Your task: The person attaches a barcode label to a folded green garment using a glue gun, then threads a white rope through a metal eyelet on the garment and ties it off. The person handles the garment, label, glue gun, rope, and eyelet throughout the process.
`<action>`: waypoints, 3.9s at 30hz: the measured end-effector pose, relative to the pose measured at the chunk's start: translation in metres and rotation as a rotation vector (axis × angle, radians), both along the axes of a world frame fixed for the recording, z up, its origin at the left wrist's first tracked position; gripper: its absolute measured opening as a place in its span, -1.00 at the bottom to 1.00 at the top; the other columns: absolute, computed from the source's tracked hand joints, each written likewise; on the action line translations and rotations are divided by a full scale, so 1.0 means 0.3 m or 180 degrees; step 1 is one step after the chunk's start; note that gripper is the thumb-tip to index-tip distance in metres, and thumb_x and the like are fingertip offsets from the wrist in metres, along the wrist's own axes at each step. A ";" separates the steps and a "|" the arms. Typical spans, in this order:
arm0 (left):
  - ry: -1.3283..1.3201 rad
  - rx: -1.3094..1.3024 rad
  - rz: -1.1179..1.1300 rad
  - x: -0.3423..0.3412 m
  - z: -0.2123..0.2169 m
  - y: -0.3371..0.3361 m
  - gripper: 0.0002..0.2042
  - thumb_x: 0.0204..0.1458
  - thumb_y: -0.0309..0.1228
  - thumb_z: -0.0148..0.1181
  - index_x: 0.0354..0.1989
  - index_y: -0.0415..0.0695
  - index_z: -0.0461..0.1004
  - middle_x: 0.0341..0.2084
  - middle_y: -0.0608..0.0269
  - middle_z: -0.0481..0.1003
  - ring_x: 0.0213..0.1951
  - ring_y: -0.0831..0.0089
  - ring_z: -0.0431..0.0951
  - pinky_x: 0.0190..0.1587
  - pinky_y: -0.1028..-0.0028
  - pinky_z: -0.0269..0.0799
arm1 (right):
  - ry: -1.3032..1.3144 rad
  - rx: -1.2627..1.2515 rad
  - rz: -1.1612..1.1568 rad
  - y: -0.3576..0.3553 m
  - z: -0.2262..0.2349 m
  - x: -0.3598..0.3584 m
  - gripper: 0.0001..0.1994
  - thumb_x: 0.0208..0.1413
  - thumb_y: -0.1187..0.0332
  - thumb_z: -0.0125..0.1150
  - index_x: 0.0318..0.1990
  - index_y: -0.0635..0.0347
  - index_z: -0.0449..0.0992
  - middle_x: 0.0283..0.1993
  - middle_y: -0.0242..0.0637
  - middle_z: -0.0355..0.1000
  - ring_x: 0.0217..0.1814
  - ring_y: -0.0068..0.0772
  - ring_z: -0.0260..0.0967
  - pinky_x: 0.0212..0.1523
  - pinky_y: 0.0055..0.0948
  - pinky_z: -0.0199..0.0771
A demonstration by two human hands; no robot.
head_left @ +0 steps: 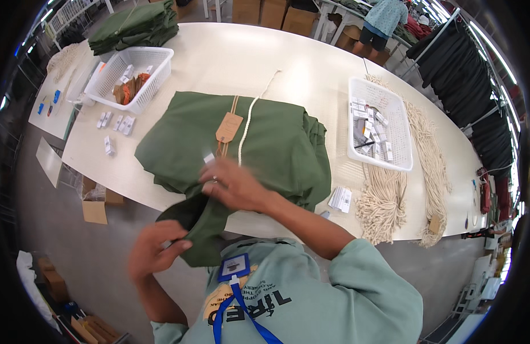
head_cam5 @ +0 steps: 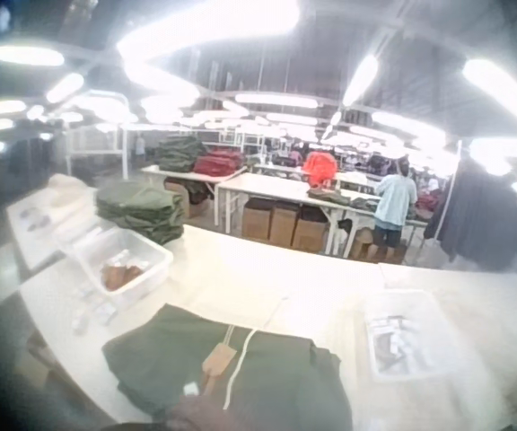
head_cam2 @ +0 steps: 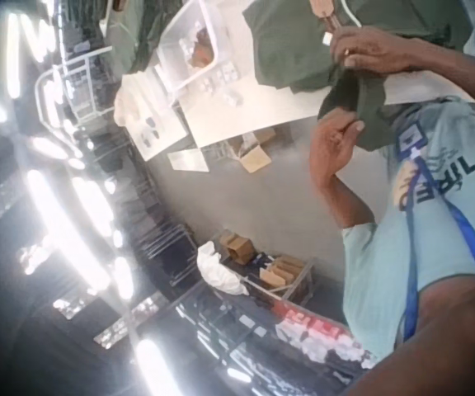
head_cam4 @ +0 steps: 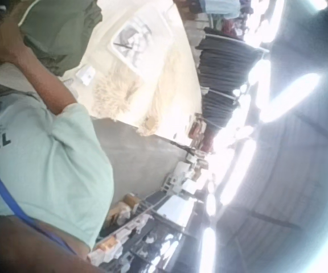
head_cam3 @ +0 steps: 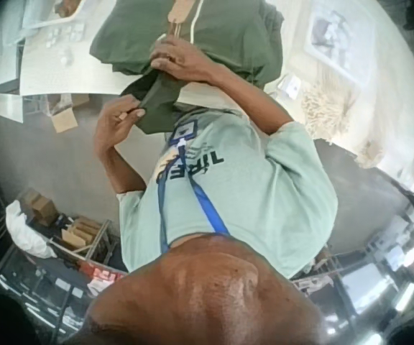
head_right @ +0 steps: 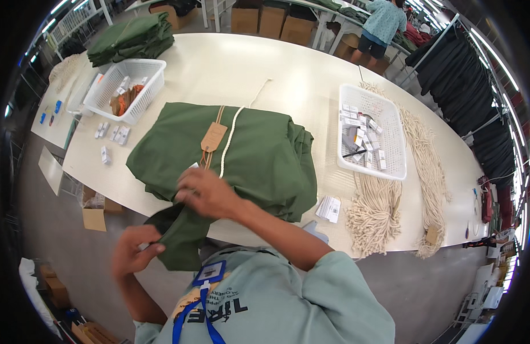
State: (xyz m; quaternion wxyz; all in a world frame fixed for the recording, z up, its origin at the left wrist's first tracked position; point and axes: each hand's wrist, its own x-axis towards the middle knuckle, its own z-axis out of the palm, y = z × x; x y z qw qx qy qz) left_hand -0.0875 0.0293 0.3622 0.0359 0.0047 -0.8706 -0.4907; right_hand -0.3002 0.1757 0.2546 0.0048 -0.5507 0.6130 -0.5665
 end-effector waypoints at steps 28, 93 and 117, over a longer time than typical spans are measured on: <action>-0.0442 0.0334 0.0229 -0.249 -0.247 0.114 -0.92 0.01 -0.62 0.30 -0.31 -0.33 0.60 -0.49 0.16 0.62 -0.45 0.55 0.53 -0.34 0.49 0.42 | -0.0319 0.0818 -0.1255 0.227 0.065 0.172 -0.78 0.15 0.23 0.33 -0.28 0.16 0.47 -0.34 -0.22 0.39 -0.33 -0.07 0.45 -0.37 -0.15 0.43; 0.1518 -0.1390 0.0309 -0.260 -0.385 0.047 -0.76 -0.12 -0.70 0.15 -0.30 -0.13 0.62 -0.42 0.23 0.62 -0.29 0.26 0.62 0.08 0.21 0.41 | -0.0614 0.2432 0.0176 0.268 0.002 0.015 -0.66 0.23 0.14 0.11 -0.43 0.25 0.43 -0.51 0.00 0.37 -0.42 0.10 0.38 -0.35 -0.04 0.33; 0.1483 -0.1631 0.0498 -0.205 -0.437 0.030 -0.76 -0.16 -0.72 0.13 -0.32 -0.17 0.58 -0.43 0.21 0.59 -0.30 0.23 0.59 0.08 0.20 0.44 | -0.0302 0.2547 0.0289 0.293 0.024 0.023 -0.68 0.28 0.10 0.09 -0.34 0.20 0.41 -0.42 -0.03 0.41 -0.29 0.13 0.42 -0.28 -0.01 0.34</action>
